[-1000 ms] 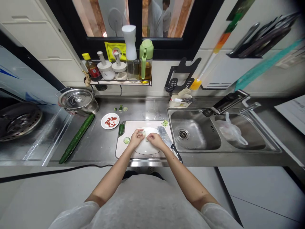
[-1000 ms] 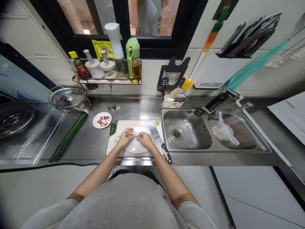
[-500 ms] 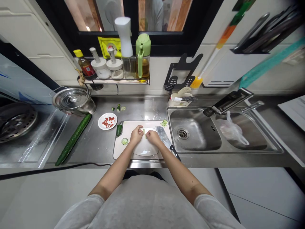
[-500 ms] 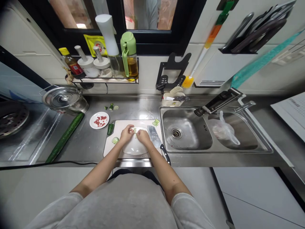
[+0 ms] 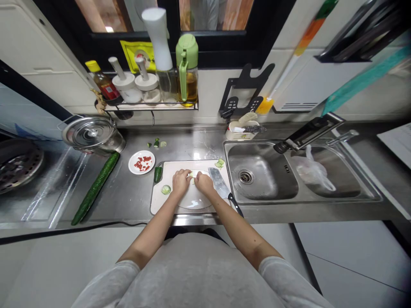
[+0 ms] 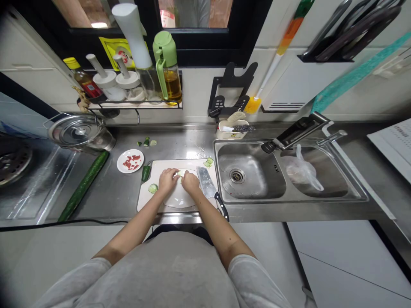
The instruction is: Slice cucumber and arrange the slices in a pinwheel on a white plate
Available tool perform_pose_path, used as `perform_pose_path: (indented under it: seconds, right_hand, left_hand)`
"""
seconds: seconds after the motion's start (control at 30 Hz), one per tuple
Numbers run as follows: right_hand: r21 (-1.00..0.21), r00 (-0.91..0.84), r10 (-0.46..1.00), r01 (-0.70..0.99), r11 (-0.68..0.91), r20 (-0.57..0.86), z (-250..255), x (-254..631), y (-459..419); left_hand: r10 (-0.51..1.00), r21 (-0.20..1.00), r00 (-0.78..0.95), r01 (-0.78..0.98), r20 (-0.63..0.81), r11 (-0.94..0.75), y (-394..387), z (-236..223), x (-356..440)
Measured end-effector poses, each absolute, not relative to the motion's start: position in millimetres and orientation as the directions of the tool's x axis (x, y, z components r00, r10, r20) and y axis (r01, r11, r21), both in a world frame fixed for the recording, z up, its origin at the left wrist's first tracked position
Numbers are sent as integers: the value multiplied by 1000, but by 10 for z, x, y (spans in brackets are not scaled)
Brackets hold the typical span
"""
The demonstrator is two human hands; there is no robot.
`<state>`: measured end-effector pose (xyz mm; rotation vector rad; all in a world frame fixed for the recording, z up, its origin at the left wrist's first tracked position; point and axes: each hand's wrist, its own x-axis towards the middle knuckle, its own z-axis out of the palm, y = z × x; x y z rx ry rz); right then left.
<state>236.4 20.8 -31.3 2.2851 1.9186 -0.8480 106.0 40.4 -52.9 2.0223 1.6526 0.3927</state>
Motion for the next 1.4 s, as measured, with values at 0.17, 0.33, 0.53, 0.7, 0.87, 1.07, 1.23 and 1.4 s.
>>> perform_pose_path:
  seconds: [0.17, 0.33, 0.53, 0.7, 0.87, 1.07, 1.23, 1.4]
  right_hand:
    - [-301, 83, 898, 926, -229, -432, -314, 2369, 210]
    - [-297, 81, 895, 927, -230, -439, -312, 2370, 231]
    - [-306, 71, 897, 925, -223, -437, -312, 2374, 242]
    - [-301, 71, 896, 928, -221, -439, -327, 2363, 205]
    - [-294, 70, 906, 933, -207, -417, -352, 2360, 185]
    - [-292, 71, 898, 932, -214, -434, -353, 2362, 200]
    - [-307, 60, 905, 929, -204, -421, -351, 2377, 190]
    - [-313, 68, 905, 925, -215, -421, -320, 2393, 154]
  left_hand:
    - [969, 514, 229, 844, -89, -152, 425, -550, 1072]
    - [969, 505, 232, 848, -81, -160, 438, -554, 1077]
    - [965, 511, 251, 841, -72, -180, 445, -540, 1079]
    - [964, 521, 256, 835, -78, -179, 447, -517, 1075]
    - [962, 520, 261, 835, -82, -182, 453, -515, 1074]
    - [961, 519, 265, 834, -83, -186, 465, -533, 1073]
    - [963, 533, 255, 829, -88, -171, 448, -509, 1069]
    - [978, 568, 199, 813, -62, -130, 358, -448, 1029]
